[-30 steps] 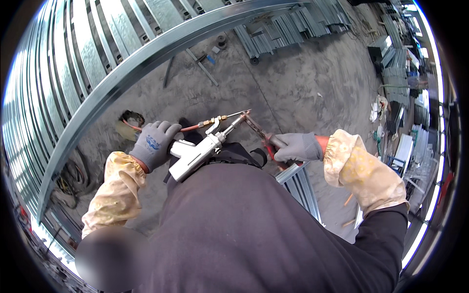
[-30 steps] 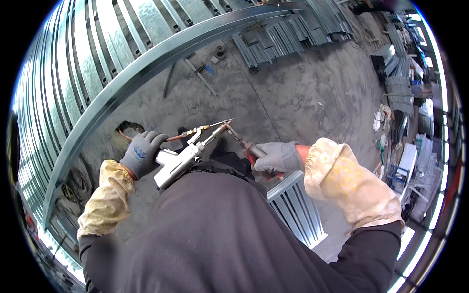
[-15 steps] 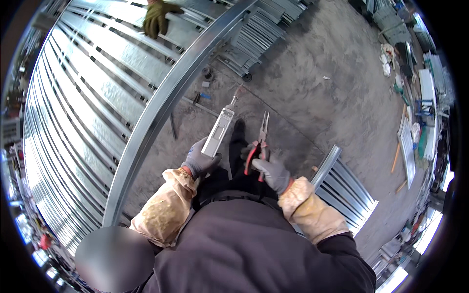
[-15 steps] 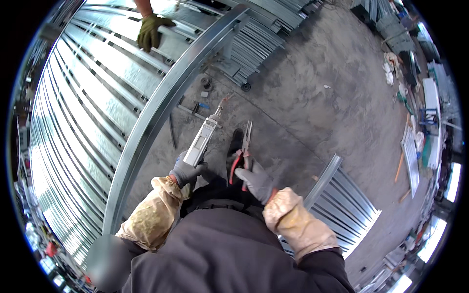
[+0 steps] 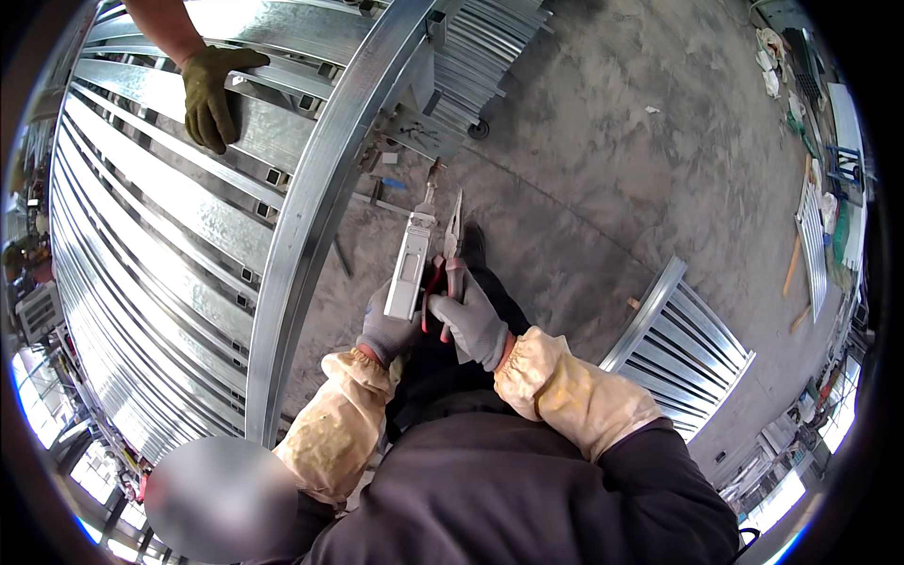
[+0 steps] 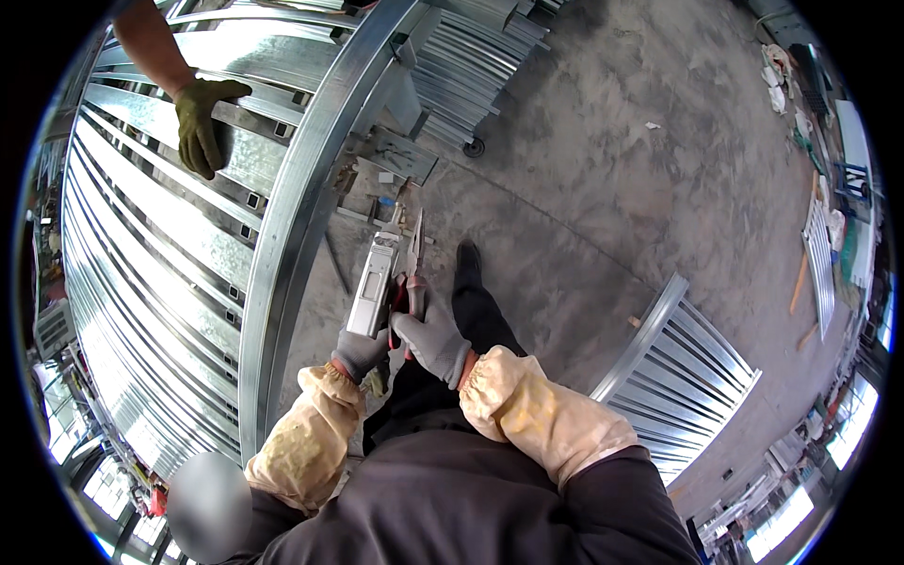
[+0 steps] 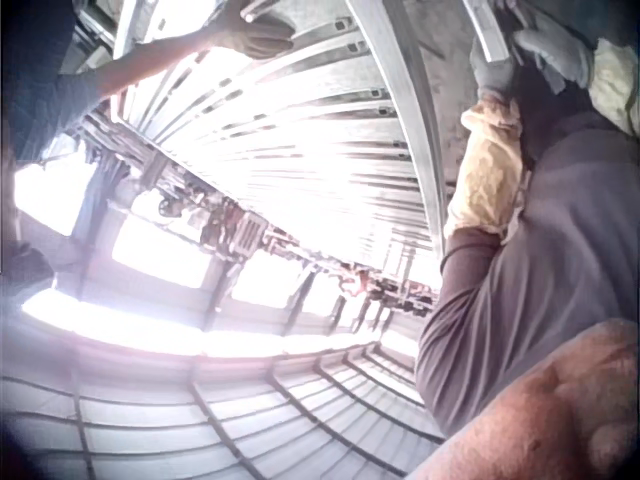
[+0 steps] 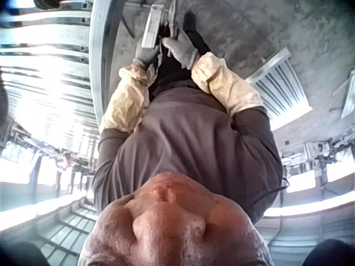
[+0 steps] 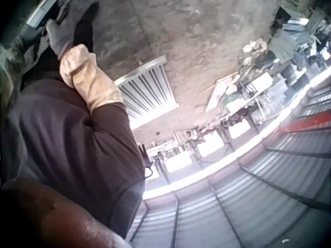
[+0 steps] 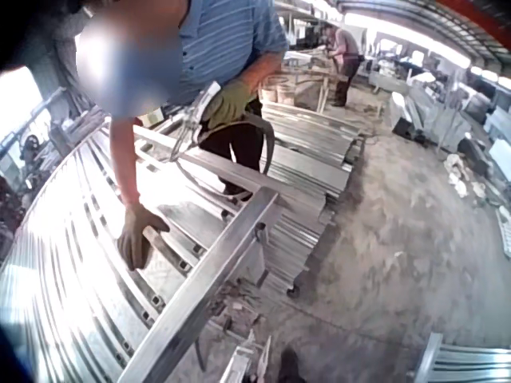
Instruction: The person welds metal frame components using a handheld welding gun. They adjust the welding machine settings, position the frame, and weld multiple joints while wearing protective gloves and sleeves.
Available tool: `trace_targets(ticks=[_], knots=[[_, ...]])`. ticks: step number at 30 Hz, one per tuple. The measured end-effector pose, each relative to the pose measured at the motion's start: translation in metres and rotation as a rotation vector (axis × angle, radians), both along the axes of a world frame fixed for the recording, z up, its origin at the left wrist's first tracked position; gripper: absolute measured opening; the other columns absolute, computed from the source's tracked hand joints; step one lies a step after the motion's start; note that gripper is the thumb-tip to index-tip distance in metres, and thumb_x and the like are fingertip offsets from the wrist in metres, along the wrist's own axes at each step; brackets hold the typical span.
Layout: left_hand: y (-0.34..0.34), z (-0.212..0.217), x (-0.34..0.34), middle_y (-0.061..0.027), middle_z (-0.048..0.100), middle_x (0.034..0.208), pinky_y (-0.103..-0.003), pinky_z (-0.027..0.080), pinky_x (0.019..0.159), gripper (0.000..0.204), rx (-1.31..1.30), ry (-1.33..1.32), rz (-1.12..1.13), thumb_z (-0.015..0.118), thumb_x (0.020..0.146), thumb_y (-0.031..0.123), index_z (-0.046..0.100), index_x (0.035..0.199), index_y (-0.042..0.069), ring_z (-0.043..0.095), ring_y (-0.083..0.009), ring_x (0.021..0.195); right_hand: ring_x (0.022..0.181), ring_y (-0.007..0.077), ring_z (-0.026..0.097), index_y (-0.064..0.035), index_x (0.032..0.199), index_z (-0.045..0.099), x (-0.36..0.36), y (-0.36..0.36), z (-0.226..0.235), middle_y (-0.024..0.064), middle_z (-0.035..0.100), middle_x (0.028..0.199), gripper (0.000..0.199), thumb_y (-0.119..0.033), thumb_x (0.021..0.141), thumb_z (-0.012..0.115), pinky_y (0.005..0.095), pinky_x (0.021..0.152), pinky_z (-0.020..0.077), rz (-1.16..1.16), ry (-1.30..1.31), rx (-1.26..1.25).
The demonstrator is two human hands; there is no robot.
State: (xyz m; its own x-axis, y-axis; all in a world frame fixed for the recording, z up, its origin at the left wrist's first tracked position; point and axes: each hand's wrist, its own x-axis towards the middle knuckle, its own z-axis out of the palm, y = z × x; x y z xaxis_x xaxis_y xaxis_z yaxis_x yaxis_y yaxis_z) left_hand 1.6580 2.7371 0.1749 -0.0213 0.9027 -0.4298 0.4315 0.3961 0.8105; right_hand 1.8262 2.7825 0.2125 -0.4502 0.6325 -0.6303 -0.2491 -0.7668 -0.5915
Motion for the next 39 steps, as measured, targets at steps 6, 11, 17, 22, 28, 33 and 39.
trace_targets(ticks=[6, 11, 17, 22, 28, 33, 39], knots=[[0.018, -0.001, -0.01, -0.0198, 0.071, 0.094, -0.043, 0.055, 0.076, 0.026, 0.033, 0.014, -0.093, 0.068, 0.087, 0.019, 0.068, 0.11, 0.005, 0.069, -0.0414, 0.09, 0.062, 0.0075, 0.055, -0.0017, 0.148, 0.035, -0.011, 0.009, 0.002, -0.0017, 0.053, 0.079, 0.061, -0.011, 0.093, 0.06, 0.0215, 0.044, 0.0446, -0.027, -0.041, -0.078], [0.012, -0.022, -0.017, -0.0211, 0.07, 0.096, -0.045, 0.055, 0.077, 0.026, 0.044, 0.04, -0.134, 0.066, 0.088, 0.019, 0.068, 0.109, 0.005, 0.068, -0.041, 0.09, 0.061, 0.007, 0.054, -0.0025, 0.15, 0.033, -0.018, 0.02, 0.005, -0.001, 0.053, 0.082, 0.064, -0.011, 0.093, 0.059, 0.0213, 0.044, 0.0448, -0.041, -0.051, -0.109], [0.012, -0.027, -0.018, -0.0198, 0.07, 0.095, -0.043, 0.055, 0.076, 0.026, 0.03, -0.06, -0.12, 0.066, 0.087, 0.018, 0.067, 0.109, 0.003, 0.069, -0.0391, 0.088, 0.061, 0.0074, 0.055, -0.0033, 0.151, 0.033, -0.021, 0.019, 0.006, 0.0007, 0.055, 0.085, 0.065, -0.01, 0.092, 0.059, 0.0213, 0.043, 0.0454, -0.036, -0.059, -0.1], [0.012, -0.026, -0.02, -0.0198, 0.07, 0.094, -0.042, 0.055, 0.076, 0.029, -0.002, -0.076, -0.118, 0.068, 0.083, 0.017, 0.067, 0.108, 0.003, 0.069, -0.0384, 0.087, 0.061, 0.0083, 0.056, -0.0039, 0.149, 0.035, -0.023, 0.018, 0.004, 0.0018, 0.055, 0.089, 0.062, -0.009, 0.091, 0.059, 0.0212, 0.043, 0.0456, -0.059, -0.043, -0.109], [0.01, -0.021, -0.028, -0.019, 0.07, 0.092, -0.042, 0.056, 0.076, 0.033, -0.054, -0.109, -0.104, 0.07, 0.078, 0.02, 0.067, 0.108, 0.004, 0.069, -0.0379, 0.087, 0.063, 0.0113, 0.062, -0.0063, 0.134, 0.043, -0.015, 0.025, 0.008, 0.0035, 0.057, 0.09, 0.046, -0.007, 0.091, 0.061, 0.0228, 0.043, 0.0456, -0.009, -0.064, -0.073], [-0.012, 0.026, -0.061, -0.0142, 0.069, 0.088, -0.04, 0.055, 0.075, 0.044, -0.126, -0.206, -0.127, 0.072, 0.077, 0.021, 0.066, 0.118, 0.005, 0.069, -0.0332, 0.081, 0.067, 0.0111, 0.062, -0.0041, 0.134, 0.042, 0.021, 0.033, 0.023, 0.0044, 0.058, 0.094, 0.05, -0.01, 0.092, 0.067, 0.0256, 0.047, 0.0481, 0.196, -0.16, -0.076], [-0.044, 0.129, -0.108, 0.0001, 0.058, 0.075, -0.028, 0.048, 0.064, 0.053, -0.246, -0.169, -0.186, 0.071, 0.075, 0.002, 0.061, 0.127, 0.002, 0.057, -0.0118, 0.066, 0.097, 0.0157, 0.064, -0.0036, 0.128, 0.045, 0.045, 0.034, 0.066, 0.0086, 0.064, 0.11, 0.04, -0.005, 0.091, 0.06, 0.0302, 0.087, 0.0506, 0.572, -0.136, 0.234]])
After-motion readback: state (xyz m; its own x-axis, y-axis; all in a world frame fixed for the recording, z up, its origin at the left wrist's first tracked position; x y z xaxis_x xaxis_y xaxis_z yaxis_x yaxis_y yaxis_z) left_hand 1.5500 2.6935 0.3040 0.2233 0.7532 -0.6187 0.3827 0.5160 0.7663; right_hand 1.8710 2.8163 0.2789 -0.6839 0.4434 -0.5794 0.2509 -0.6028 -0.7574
